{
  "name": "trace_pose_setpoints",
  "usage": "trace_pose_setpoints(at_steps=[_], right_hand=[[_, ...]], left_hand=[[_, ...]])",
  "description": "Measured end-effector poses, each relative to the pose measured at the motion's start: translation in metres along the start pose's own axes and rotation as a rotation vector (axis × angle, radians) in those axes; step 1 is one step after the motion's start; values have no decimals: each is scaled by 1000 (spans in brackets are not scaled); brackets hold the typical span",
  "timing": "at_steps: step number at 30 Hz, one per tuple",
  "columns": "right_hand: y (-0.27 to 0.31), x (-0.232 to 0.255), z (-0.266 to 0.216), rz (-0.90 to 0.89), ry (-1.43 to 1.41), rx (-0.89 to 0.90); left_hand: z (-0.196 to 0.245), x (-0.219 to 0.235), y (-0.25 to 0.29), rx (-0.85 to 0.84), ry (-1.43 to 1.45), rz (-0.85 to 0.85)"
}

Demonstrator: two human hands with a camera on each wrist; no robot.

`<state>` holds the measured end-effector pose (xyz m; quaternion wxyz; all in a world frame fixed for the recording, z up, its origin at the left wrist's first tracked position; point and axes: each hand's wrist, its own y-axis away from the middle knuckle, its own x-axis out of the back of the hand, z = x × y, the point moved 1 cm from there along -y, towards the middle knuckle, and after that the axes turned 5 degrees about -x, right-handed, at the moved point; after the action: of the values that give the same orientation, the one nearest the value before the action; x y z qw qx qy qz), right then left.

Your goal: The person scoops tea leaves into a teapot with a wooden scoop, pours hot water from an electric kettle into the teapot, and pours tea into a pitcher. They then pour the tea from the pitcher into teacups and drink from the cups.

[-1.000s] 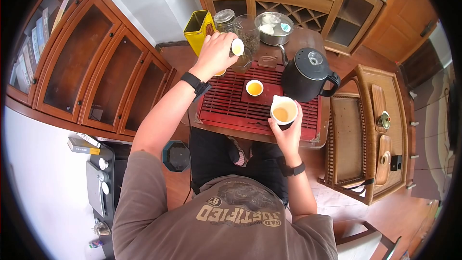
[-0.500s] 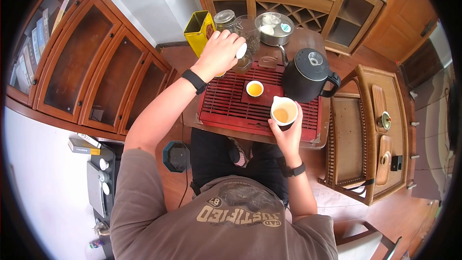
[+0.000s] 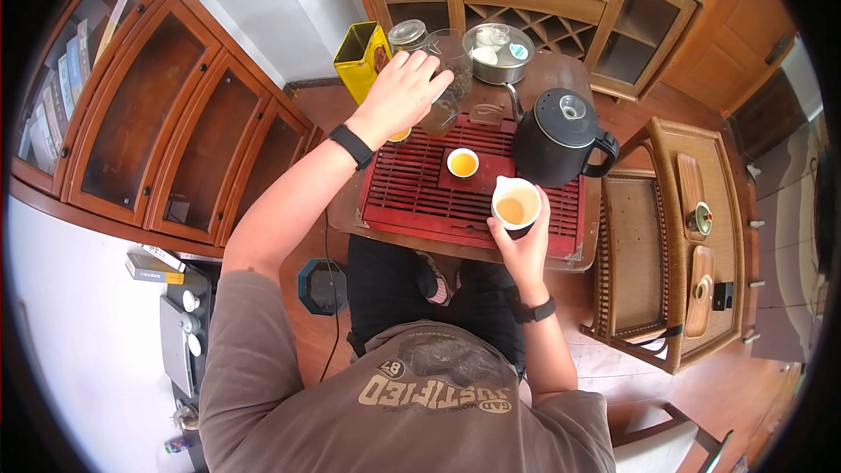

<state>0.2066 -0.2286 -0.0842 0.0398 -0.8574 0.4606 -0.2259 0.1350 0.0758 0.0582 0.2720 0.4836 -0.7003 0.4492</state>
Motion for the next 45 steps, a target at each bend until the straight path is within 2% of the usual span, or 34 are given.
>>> trace_pose_setpoints(at_steps=[2,6,9,11,12,14,15,17,18,20,22,24,28,33,35,45], right_hand=[[0,0,0,6,16,6],[0,0,-2,5,17,4],[0,0,-2,8,19,6],[0,1,-3,7,22,6],[0,1,-1,8,22,6],[0,-1,3,4,8,0],[0,-1,2,2,8,1],[0,0,-2,5,14,5],[0,0,-3,2,16,4],[0,-1,-4,14,-45,-26],[0,-2,-2,11,-48,-30],[0,-2,-2,8,-51,-32],[0,-2,-3,9,-54,-42],[1,-3,-1,-6,-70,-61],[1,-3,-2,-3,-70,-67],[1,-4,-7,-8,-49,-50]], left_hand=[[0,-1,1,-12,-8,48],[4,-9,7,-11,-5,25],[9,-9,12,51,99,24],[9,-11,17,201,312,52],[12,-8,18,201,312,52],[15,-3,21,449,507,-13],[15,-9,25,451,506,-13],[15,-27,37,689,920,74],[17,-22,38,692,921,73],[26,-1,43,807,1055,173],[34,8,54,812,990,187],[42,15,69,714,832,238],[66,13,103,702,786,198],[87,-6,139,791,767,105],[91,-10,147,820,807,-17],[106,-22,161,825,771,36]])
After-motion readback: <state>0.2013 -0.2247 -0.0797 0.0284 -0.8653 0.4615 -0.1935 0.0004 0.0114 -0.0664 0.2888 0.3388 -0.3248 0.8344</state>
